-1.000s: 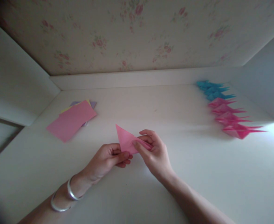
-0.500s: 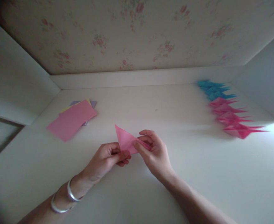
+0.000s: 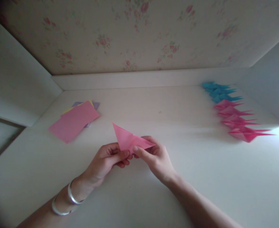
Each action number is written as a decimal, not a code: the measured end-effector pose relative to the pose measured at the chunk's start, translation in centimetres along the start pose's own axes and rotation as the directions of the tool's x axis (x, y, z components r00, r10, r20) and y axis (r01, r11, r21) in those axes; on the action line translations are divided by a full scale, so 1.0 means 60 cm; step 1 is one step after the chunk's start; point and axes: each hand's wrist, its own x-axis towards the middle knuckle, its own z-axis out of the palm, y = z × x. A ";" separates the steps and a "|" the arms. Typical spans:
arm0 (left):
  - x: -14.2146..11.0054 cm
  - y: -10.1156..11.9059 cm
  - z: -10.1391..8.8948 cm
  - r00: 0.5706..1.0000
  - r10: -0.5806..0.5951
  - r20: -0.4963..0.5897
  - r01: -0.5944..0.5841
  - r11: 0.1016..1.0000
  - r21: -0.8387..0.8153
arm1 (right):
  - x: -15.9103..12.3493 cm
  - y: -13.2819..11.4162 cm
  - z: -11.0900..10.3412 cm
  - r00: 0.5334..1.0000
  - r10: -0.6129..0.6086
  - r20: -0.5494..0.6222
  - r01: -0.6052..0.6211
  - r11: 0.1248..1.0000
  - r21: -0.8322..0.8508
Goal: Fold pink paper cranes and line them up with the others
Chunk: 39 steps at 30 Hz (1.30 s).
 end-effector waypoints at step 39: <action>0.000 -0.011 0.006 0.997 -0.074 0.022 0.071 0.992 0.103 | 0.006 -0.003 0.000 0.964 -0.037 -0.265 0.008 0.994 -0.112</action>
